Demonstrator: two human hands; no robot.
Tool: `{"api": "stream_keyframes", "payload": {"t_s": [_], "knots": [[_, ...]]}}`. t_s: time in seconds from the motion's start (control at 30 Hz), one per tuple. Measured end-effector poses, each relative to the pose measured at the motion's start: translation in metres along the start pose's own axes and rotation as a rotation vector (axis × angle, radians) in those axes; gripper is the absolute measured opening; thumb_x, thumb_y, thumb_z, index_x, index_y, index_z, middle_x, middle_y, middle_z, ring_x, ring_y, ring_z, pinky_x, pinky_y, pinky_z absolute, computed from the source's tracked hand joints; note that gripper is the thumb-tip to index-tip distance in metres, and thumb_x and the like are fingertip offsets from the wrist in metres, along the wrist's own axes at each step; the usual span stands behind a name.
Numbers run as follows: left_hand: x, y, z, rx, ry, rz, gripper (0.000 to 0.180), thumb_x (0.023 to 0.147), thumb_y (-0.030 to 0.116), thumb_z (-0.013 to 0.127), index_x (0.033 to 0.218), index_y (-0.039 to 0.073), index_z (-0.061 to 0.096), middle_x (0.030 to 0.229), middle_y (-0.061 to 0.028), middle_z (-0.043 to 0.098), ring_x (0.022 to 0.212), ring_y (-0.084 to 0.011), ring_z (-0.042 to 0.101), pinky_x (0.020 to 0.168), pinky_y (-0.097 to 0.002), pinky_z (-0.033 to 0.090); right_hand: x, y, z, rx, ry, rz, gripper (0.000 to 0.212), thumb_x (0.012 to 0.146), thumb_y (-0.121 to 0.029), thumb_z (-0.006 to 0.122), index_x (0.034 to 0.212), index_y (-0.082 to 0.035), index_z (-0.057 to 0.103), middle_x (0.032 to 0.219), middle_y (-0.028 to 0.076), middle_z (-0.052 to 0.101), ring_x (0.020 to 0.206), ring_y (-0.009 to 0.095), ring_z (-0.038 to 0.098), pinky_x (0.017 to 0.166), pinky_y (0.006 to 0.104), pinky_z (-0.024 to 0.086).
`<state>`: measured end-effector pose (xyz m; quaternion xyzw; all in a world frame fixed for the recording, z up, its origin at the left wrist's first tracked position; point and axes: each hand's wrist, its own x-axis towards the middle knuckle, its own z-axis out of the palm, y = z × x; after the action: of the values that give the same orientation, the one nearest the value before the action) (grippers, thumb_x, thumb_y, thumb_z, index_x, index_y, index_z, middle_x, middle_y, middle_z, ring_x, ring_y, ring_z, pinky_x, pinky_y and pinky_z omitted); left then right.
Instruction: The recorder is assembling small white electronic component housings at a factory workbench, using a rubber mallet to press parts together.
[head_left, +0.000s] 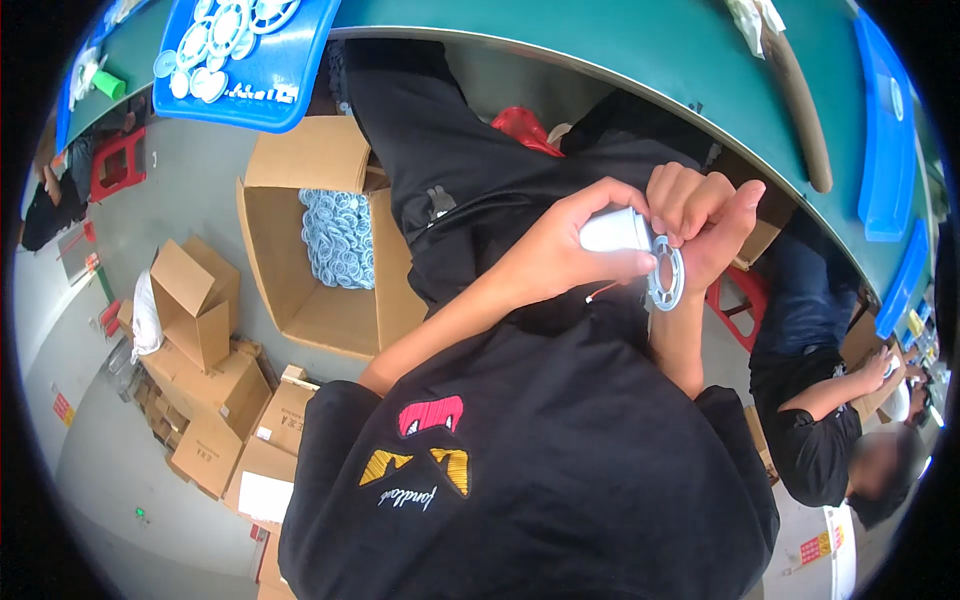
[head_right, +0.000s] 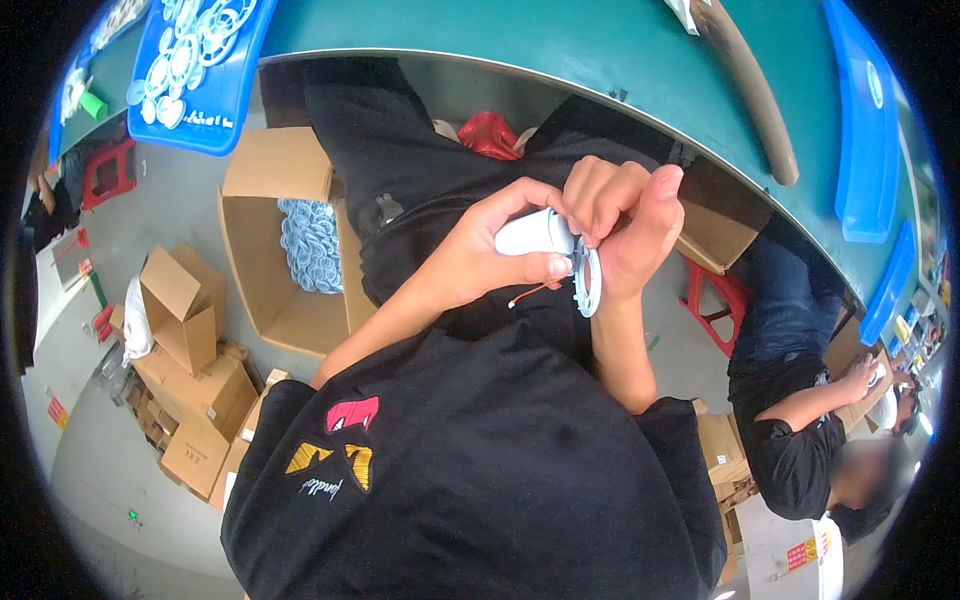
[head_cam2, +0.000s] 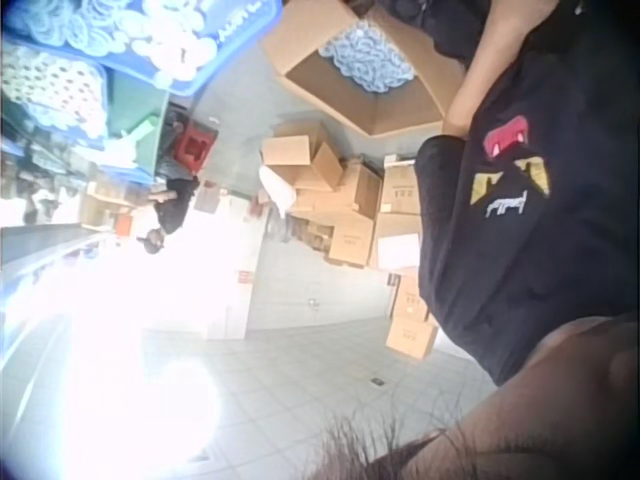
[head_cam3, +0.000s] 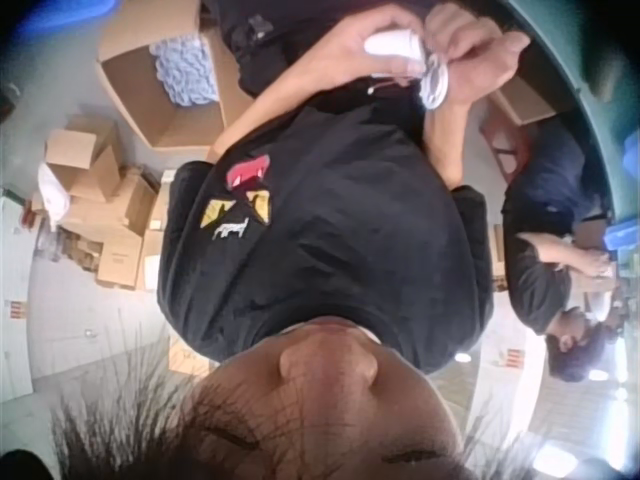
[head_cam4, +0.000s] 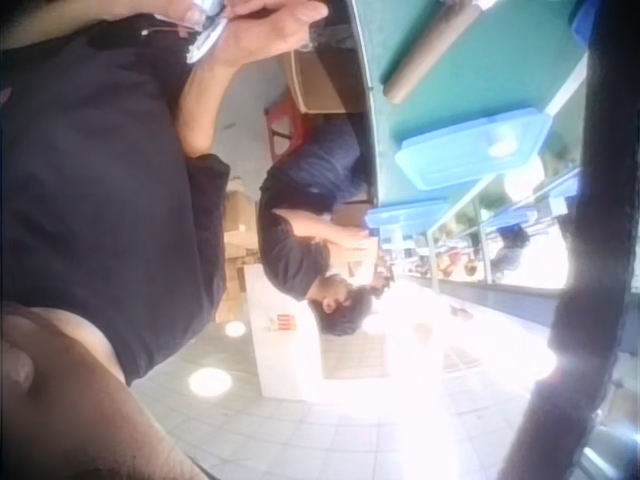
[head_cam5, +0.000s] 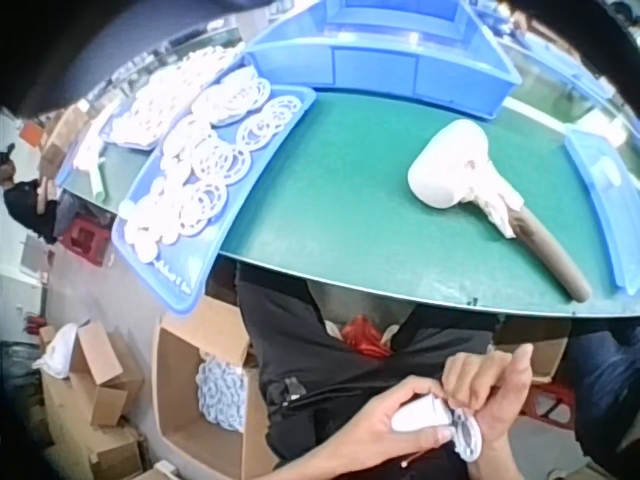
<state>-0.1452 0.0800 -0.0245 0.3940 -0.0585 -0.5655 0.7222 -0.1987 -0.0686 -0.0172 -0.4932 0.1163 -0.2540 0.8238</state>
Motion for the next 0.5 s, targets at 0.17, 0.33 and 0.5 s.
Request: {"api": "stream_keyframes", "payload": {"t_s": [0.17,0.33,0.5], "knots": [[-0.004,0.010,0.006,0.203,0.005,-0.039,0.048,0.085,0.010,0.088,0.122,0.003,0.059,0.099,-0.0040,0.069,0.085,-0.0096,0.067,0.076,-0.0263,0.055,-0.002,-0.002,0.001,-0.004,0.054,0.015,0.071,0.116,-0.044,0.031,0.058,-0.005,0.045,0.051,0.008,0.047,0.047,0.015,0.039,0.048,0.0319,0.033],[-0.003,0.000,0.007,0.361,0.090,0.135,0.043,0.086,0.011,0.088,0.119,0.003,0.061,0.099,-0.0028,0.069,0.087,-0.0073,0.065,0.074,-0.0235,0.054,-0.004,0.000,0.006,-0.071,0.057,-0.013,0.068,0.116,-0.040,0.036,0.059,-0.003,0.046,0.052,0.008,0.047,0.047,0.015,0.040,0.048,0.0322,0.034],[-0.002,-0.005,0.005,0.201,0.120,0.013,0.036,0.093,0.016,0.083,0.119,0.003,0.063,0.100,-0.0035,0.070,0.087,-0.0088,0.067,0.075,-0.0245,0.057,-0.005,0.004,0.007,-0.105,0.077,0.007,0.068,0.115,-0.039,0.038,0.059,-0.003,0.046,0.051,0.008,0.046,0.048,0.016,0.040,0.049,0.0322,0.033]]}}
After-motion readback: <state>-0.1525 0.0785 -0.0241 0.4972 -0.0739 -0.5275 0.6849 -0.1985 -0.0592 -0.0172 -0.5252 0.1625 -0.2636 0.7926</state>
